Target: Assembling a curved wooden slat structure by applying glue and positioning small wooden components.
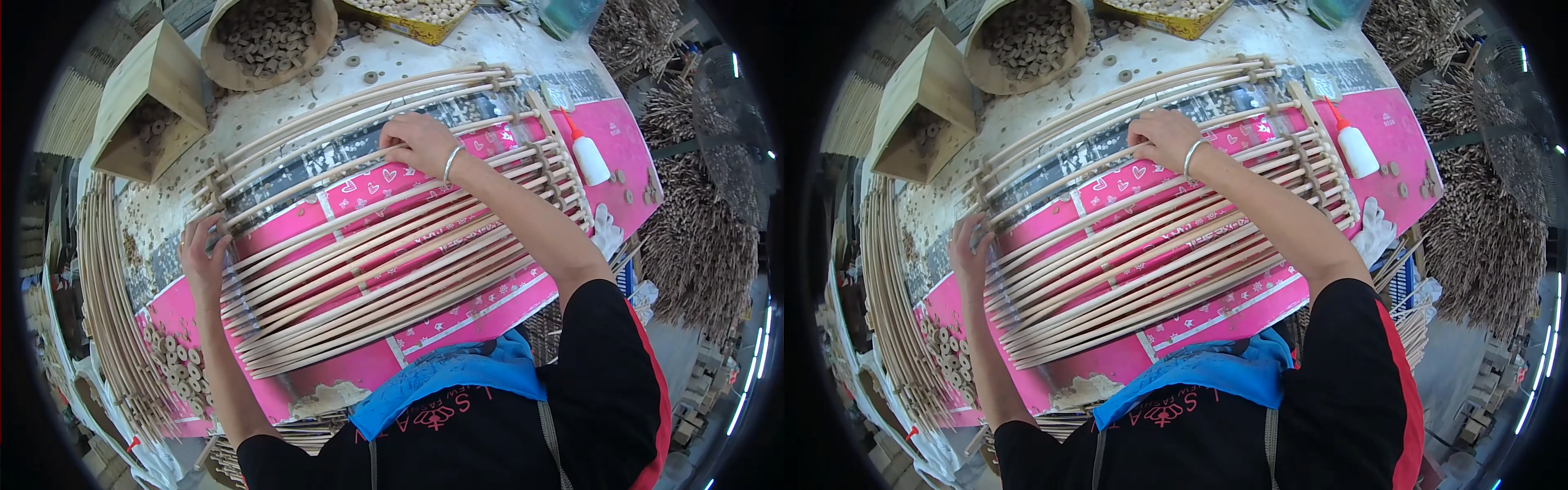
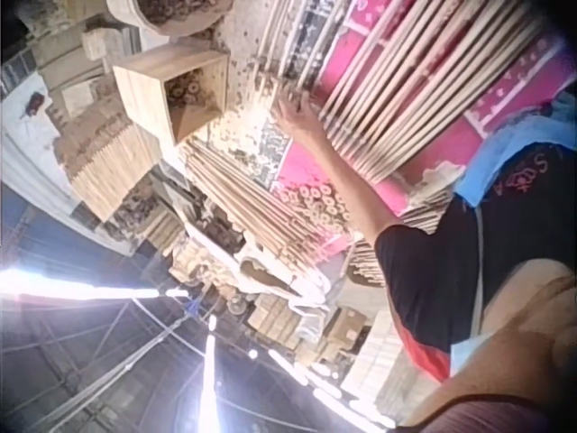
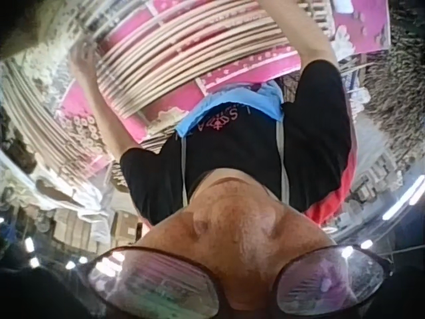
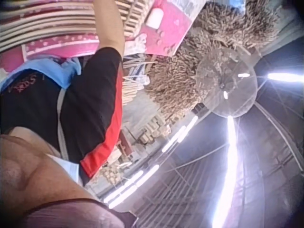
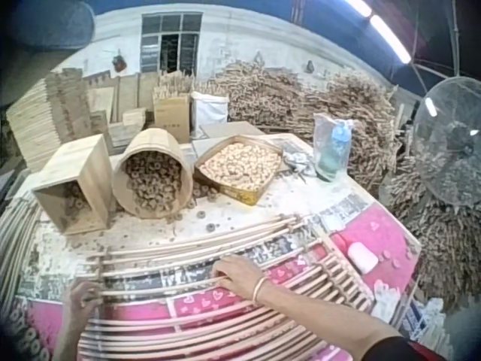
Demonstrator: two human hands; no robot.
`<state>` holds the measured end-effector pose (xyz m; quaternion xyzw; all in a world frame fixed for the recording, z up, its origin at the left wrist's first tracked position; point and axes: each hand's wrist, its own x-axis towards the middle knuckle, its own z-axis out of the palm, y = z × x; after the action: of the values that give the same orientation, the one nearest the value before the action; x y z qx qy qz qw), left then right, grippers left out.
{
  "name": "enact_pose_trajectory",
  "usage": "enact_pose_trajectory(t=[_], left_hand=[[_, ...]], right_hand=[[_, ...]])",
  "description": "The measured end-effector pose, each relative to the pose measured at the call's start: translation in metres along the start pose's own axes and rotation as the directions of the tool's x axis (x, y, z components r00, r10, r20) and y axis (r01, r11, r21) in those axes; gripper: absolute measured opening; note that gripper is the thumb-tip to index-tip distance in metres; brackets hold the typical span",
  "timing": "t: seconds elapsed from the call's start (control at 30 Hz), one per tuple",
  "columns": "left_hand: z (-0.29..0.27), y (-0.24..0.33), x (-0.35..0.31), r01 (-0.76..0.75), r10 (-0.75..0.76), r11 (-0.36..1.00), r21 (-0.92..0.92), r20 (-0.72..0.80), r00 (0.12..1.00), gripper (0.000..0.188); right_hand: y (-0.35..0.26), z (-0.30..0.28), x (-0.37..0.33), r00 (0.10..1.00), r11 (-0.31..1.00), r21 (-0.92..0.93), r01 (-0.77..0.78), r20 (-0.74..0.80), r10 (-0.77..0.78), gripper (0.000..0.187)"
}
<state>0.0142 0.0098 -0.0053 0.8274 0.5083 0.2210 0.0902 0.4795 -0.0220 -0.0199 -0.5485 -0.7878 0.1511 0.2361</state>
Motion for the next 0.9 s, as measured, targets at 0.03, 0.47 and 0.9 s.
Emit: enact_pose_trajectory(t=[0.03,0.47,0.9], left_hand=[[-0.006,0.005,-0.003,0.02,-0.02,1.0,0.011,0.004,1.0,0.04],[0.004,0.014,0.008,0.007,0.002,0.997,0.072,-0.127,0.992,0.041],[0.013,0.017,0.009,0.056,-0.045,0.997,0.062,-0.162,0.986,0.047]], right_hand=[[-0.001,0.003,0.001,1.0,1.0,0.003,0.016,-0.002,-0.016,0.017],[0.004,-0.014,0.016,0.995,0.999,-0.009,0.046,-0.089,-0.047,0.011],[0.013,-0.007,0.021,0.995,0.994,-0.094,0.048,-0.082,-0.055,0.013]])
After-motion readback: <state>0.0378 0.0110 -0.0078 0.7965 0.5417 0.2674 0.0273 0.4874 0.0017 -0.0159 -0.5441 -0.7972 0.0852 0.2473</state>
